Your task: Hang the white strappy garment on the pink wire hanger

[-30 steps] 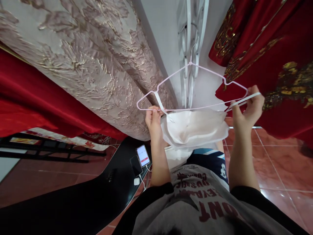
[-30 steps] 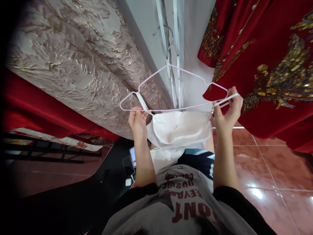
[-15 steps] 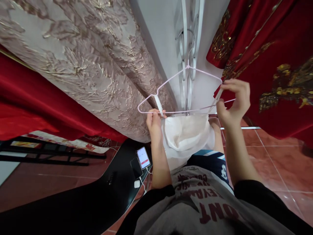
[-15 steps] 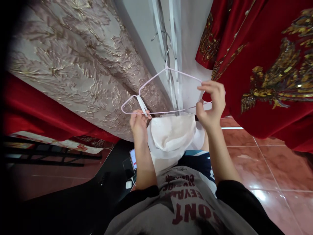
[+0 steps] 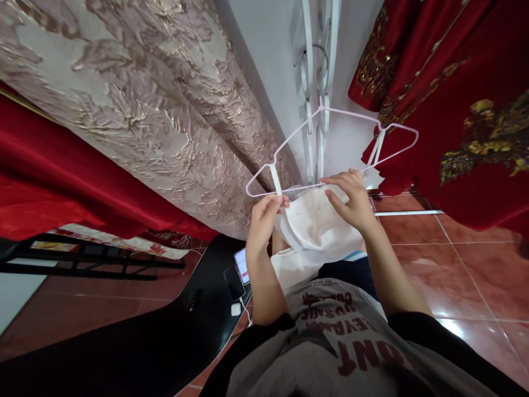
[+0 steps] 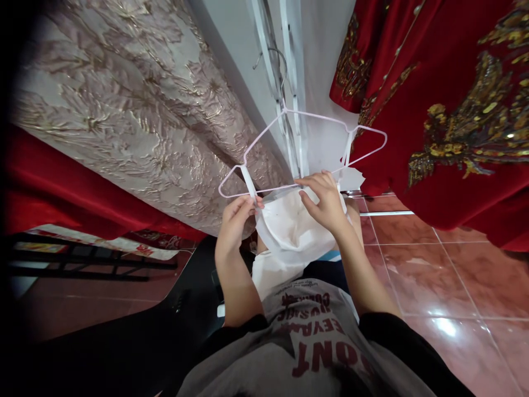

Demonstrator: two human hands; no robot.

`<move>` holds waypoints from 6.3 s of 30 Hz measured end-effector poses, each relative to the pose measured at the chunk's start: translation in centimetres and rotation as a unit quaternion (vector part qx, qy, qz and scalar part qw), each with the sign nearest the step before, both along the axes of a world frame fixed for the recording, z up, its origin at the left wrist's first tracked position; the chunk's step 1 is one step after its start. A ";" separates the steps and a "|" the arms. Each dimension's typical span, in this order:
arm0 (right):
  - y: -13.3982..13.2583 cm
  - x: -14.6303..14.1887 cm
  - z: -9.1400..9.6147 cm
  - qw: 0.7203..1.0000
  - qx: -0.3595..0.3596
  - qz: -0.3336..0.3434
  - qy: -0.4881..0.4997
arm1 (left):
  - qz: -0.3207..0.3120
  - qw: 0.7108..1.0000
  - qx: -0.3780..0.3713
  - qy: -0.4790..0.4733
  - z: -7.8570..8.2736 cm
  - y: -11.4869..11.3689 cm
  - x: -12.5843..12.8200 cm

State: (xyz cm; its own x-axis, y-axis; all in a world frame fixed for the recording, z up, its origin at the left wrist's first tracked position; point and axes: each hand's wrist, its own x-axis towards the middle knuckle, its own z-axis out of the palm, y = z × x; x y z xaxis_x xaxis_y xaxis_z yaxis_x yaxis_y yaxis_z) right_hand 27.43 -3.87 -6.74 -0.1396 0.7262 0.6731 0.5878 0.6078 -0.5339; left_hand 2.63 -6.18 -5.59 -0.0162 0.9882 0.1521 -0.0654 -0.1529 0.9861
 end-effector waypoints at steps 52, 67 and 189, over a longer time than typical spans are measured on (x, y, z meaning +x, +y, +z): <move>3.2 7.6 0.1 0.812 0.247 -0.240 0.472 | 0.158 0.969 0.063 -0.177 0.1 2.7 2.5; -0.3 0.0 2.6 0.995 -0.061 0.030 0.067 | 0.231 0.957 0.091 -0.153 -1.4 1.6 1.0; 1.2 4.5 3.9 0.951 -0.177 -0.020 0.252 | 0.116 0.975 0.062 -0.180 1.2 1.9 3.3</move>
State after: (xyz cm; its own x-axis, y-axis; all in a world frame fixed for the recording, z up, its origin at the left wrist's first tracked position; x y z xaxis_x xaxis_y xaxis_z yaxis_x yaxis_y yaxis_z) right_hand 31.96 -2.67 -2.87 0.1683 0.9181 0.3589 0.2215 0.3196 -0.9213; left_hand 5.93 -4.31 -4.40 -0.3121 0.9256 0.2140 -0.3522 -0.3219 0.8788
